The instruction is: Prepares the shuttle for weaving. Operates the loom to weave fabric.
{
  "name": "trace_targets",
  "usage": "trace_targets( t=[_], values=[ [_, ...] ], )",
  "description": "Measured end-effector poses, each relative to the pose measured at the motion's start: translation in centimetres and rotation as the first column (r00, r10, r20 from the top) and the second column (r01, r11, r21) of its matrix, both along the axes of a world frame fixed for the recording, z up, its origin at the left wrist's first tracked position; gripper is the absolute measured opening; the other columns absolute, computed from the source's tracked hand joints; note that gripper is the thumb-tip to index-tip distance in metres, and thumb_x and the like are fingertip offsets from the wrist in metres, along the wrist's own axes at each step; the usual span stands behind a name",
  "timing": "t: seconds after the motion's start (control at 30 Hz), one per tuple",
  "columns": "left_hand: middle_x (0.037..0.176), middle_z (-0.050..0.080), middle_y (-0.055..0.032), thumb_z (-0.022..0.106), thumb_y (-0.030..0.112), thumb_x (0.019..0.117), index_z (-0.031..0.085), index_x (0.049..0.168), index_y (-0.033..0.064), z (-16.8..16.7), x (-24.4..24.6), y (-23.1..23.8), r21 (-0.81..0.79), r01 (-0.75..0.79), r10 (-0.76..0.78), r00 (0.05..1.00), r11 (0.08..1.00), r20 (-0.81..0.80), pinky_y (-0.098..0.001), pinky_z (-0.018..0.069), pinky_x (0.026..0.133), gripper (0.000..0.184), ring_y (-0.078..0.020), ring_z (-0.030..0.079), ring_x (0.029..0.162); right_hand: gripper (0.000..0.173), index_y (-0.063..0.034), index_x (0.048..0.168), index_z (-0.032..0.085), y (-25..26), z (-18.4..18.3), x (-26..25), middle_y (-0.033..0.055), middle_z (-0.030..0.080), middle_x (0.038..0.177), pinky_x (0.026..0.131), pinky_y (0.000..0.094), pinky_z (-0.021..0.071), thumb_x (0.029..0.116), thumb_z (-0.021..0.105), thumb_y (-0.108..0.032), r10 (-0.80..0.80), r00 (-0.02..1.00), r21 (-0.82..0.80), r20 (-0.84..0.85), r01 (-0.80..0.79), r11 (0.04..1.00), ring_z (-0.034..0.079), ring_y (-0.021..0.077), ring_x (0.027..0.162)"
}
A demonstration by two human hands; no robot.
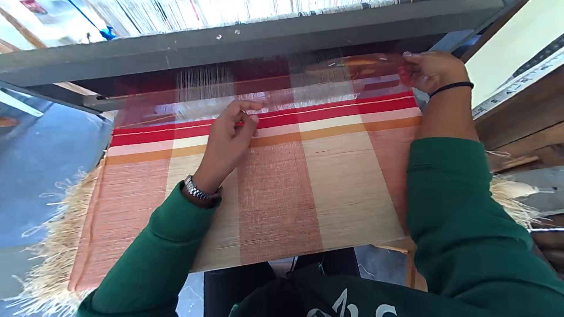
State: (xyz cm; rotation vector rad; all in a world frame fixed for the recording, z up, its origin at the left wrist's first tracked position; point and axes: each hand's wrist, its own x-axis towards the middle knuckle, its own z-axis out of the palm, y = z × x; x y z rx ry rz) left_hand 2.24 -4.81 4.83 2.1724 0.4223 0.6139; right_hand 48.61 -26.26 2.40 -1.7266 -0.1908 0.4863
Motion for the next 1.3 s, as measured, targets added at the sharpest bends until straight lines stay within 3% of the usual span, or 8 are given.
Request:
trace_targets(
  t=[0.1, 0.23, 0.37, 0.53, 0.7, 0.93, 1.23, 1.3],
  values=[
    [0.079, 0.062, -0.0019, 0.049, 0.017, 0.1075, 0.062, 0.128, 0.0106, -0.1, -0.9, 1.1, 0.024, -0.055, 0.053, 0.996, 0.998, 0.070, -0.0211, 0.0387, 0.046, 0.025, -0.0088, 0.050, 0.054, 0.029, -0.0122, 0.120, 0.062, -0.4, 0.1, 0.1, -0.0022, 0.067, 0.088, 0.066, 0.0253, 0.0572, 0.1033, 0.060, -0.036, -0.123, 0.992, 0.013, -0.021, 0.123, 0.992, 0.066, 0.0079, 0.072],
    [0.084, 0.063, 0.0022, 0.050, 0.018, 0.1063, 0.065, 0.125, 0.0106, 0.0, -1.5, 3.0, 0.055, -0.093, 0.084, 0.986, 0.994, 0.146, -0.0200, 0.0417, 0.051, 0.025, -0.0056, 0.053, 0.060, 0.026, -0.0062, 0.125, 0.052, -1.0, -0.3, -0.1, 0.0028, 0.060, 0.088, 0.063, 0.0279, 0.0600, 0.1066, 0.050, -0.024, -0.366, 0.931, 0.148, -0.001, 0.362, 0.920, 0.065, 0.0113, 0.065],
    [0.082, 0.063, 0.0008, 0.050, 0.019, 0.1069, 0.064, 0.125, 0.0119, -0.2, -1.8, 2.7, 0.065, -0.091, 0.085, 0.992, 0.994, 0.096, -0.0194, 0.0400, 0.047, 0.024, -0.0064, 0.052, 0.055, 0.038, -0.0081, 0.118, 0.060, -0.4, 0.1, -1.1, -0.0005, 0.064, 0.086, 0.066, 0.0275, 0.0585, 0.1058, 0.054, -0.043, -0.244, 0.969, 0.094, -0.045, 0.247, 0.964, 0.064, 0.0098, 0.067],
    [0.082, 0.063, -0.0004, 0.049, 0.019, 0.1073, 0.064, 0.125, 0.0134, -0.3, -1.9, 2.1, 0.102, -0.090, 0.085, 0.995, 0.991, 0.050, -0.0197, 0.0404, 0.045, 0.024, -0.0075, 0.052, 0.054, 0.025, -0.0147, 0.104, 0.066, -1.1, 0.5, -0.6, -0.0066, 0.066, 0.079, 0.062, 0.0217, 0.0564, 0.1003, 0.065, -0.039, -0.072, 0.997, 0.030, -0.004, 0.073, 0.997, 0.063, 0.0049, 0.064],
    [0.085, 0.064, 0.0004, 0.049, 0.022, 0.1078, 0.064, 0.123, 0.0143, -0.4, -1.7, 2.1, 0.106, -0.093, 0.089, 0.995, 0.990, 0.044, -0.0199, 0.0422, 0.047, 0.023, -0.0071, 0.054, 0.057, 0.028, -0.0118, 0.118, 0.064, -0.4, 0.3, -0.6, -0.0031, 0.068, 0.085, 0.063, 0.0224, 0.0568, 0.0994, 0.068, -0.031, -0.069, 0.998, 0.044, -0.002, 0.070, 0.997, 0.065, 0.0066, 0.067],
    [0.082, 0.064, 0.0003, 0.049, 0.024, 0.1076, 0.064, 0.122, 0.0132, -1.0, -1.3, 2.1, 0.166, -0.078, 0.074, 0.997, 0.983, 0.028, -0.0222, 0.0425, 0.048, 0.023, -0.0083, 0.053, 0.056, 0.019, -0.0088, 0.112, 0.067, 0.6, 1.2, -0.8, -0.0028, 0.069, 0.083, 0.063, 0.0220, 0.0563, 0.1005, 0.066, -0.023, -0.008, 0.997, 0.026, 0.072, 0.006, 1.000, 0.064, 0.0059, 0.065],
    [0.085, 0.064, 0.0005, 0.050, 0.024, 0.1077, 0.064, 0.123, 0.0143, -1.0, -1.3, 2.2, 0.165, -0.082, 0.081, 0.997, 0.983, 0.013, -0.0221, 0.0430, 0.048, 0.023, -0.0079, 0.053, 0.056, 0.032, -0.0129, 0.127, 0.063, 0.4, -0.1, -0.8, 0.0028, 0.065, 0.094, 0.062, 0.0264, 0.0527, 0.0958, 0.070, -0.018, 0.021, 0.994, -0.177, 0.104, -0.003, 0.984, 0.058, 0.0091, 0.066],
    [0.084, 0.063, 0.0009, 0.049, 0.025, 0.1078, 0.064, 0.123, 0.0147, -1.0, -1.3, 2.2, 0.168, -0.083, 0.083, 0.997, 0.982, 0.007, -0.0218, 0.0413, 0.047, 0.024, -0.0077, 0.052, 0.054, 0.029, -0.0146, 0.124, 0.064, 0.4, 0.1, -0.8, 0.0002, 0.063, 0.094, 0.061, 0.0257, 0.0502, 0.0956, 0.070, -0.016, 0.043, 0.989, -0.130, 0.143, -0.024, 0.991, 0.055, 0.0078, 0.065]
  ],
)
